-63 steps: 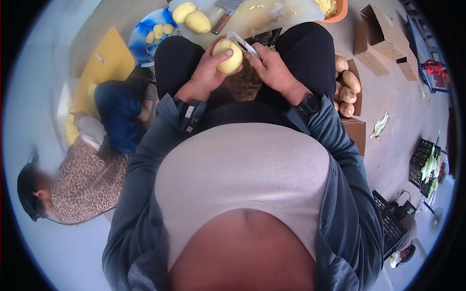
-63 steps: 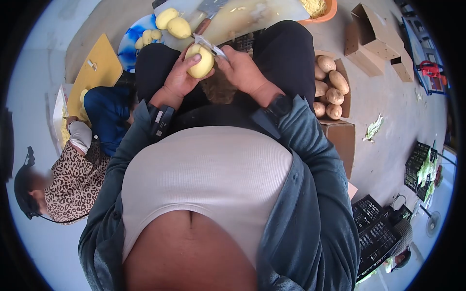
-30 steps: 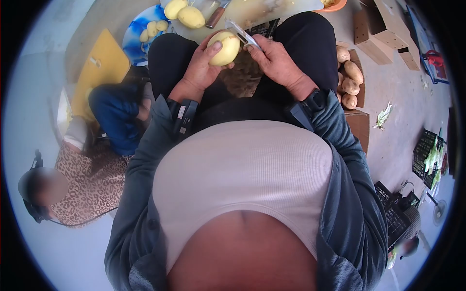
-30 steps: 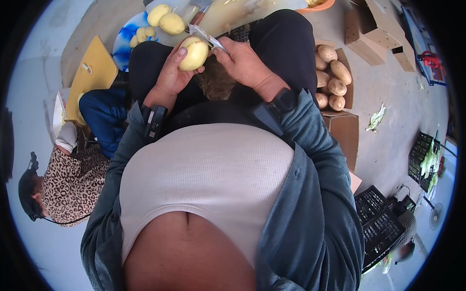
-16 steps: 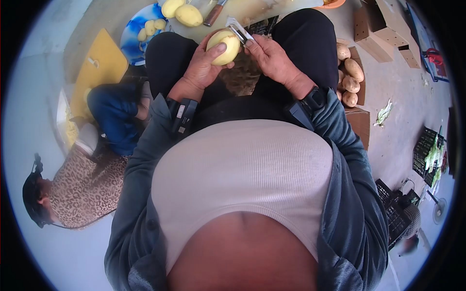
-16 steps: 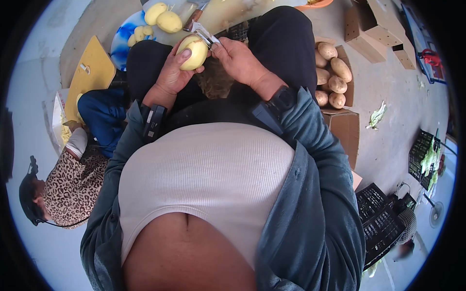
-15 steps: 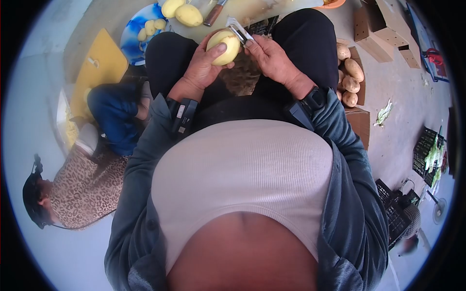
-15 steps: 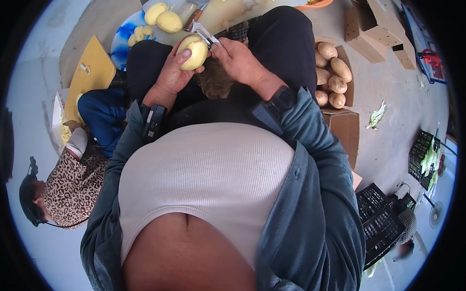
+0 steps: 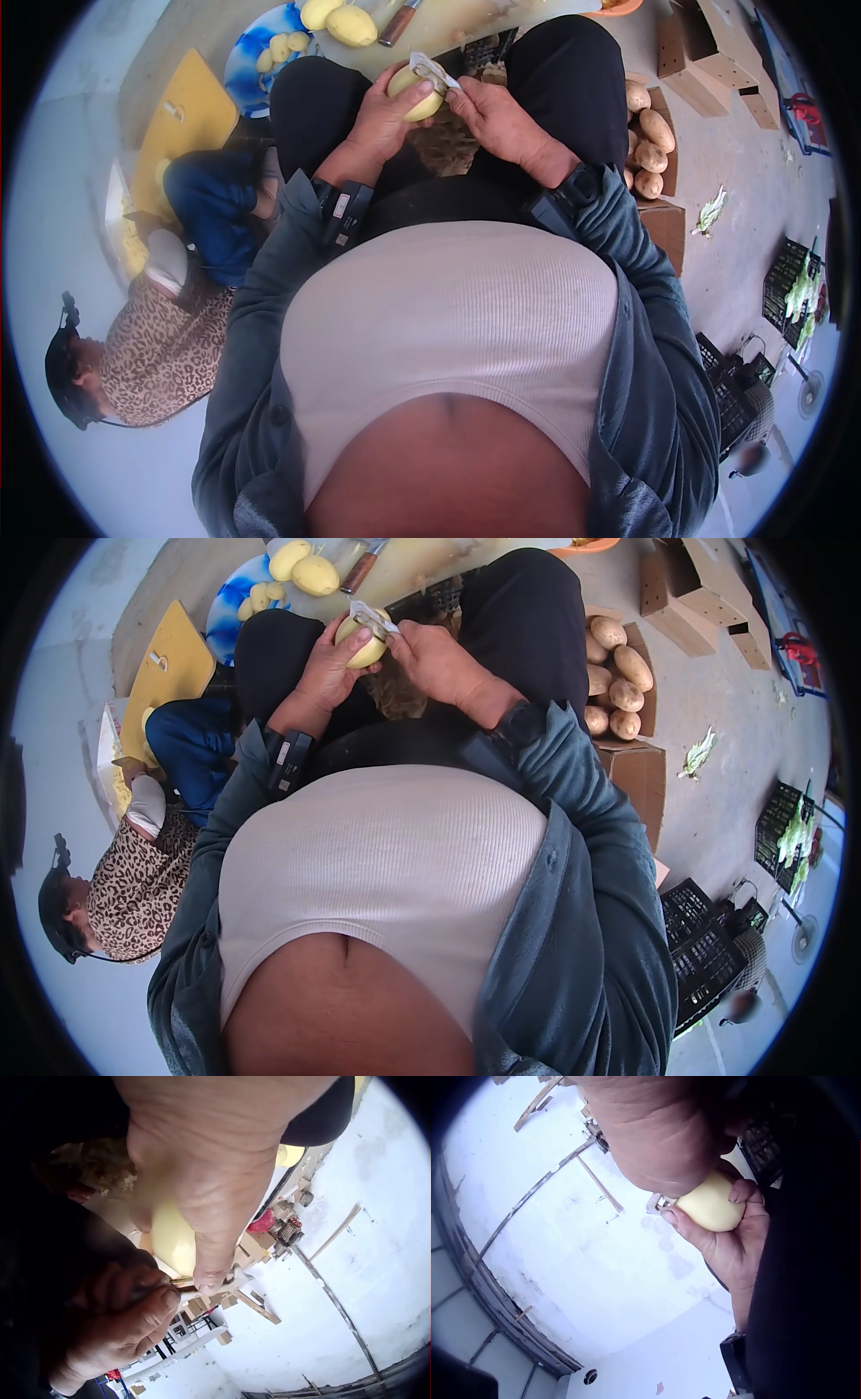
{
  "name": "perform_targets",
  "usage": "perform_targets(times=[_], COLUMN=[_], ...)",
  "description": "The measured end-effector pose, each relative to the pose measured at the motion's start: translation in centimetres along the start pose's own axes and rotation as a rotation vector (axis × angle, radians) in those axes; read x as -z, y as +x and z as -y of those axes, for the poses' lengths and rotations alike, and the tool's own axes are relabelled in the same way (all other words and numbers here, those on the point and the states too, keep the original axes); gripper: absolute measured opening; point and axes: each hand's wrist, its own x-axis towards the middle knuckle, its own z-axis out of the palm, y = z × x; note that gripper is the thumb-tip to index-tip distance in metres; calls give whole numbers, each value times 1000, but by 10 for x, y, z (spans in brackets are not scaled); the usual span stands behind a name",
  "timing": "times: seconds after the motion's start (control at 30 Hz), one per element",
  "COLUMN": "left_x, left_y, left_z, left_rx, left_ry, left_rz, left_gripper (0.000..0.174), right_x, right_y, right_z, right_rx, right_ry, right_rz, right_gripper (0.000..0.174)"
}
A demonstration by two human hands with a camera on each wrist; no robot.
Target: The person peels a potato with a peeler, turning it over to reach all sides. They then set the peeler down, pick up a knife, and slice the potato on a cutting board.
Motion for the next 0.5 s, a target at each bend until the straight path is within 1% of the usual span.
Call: perform_targets(times=[0.13,0.2,0.23,0.3,0.33,0.37,0.4,0.43,0.5], left_x=[2,2,1,0,0,1,2,2,5], left_y=[1,2,2,1,2,2,2,2,3], left_z=[4,6,6,7,6,5,4,4,6], left_rx=[-20,-20,-20,-14,-14,0,13,12,15], left_ry=[22,76,76,83,84,51,19,20,-57], left_rz=[-36,-83,-82,-125,-125,-110,-94,-94,-21], left_gripper=[53,54,54,55,55,55,56,56,51], right_x=[0,-1,-2,-5,-7,-8,-7,-4,5], right_y=[0,0,0,0,0,1,2,2,-1], right_z=[-1,-2,-4,-10,-13,-16,-11,-5,8], right_rx=[9,-58,-58,18,18,21,23,25,-362], right_ry=[-27,-14,-14,-23,-23,41,104,104,427], right_rz=[6,90,90,62,62,68,74,74,265], right_gripper=[28,29,29,26,26,26,27,27,29])
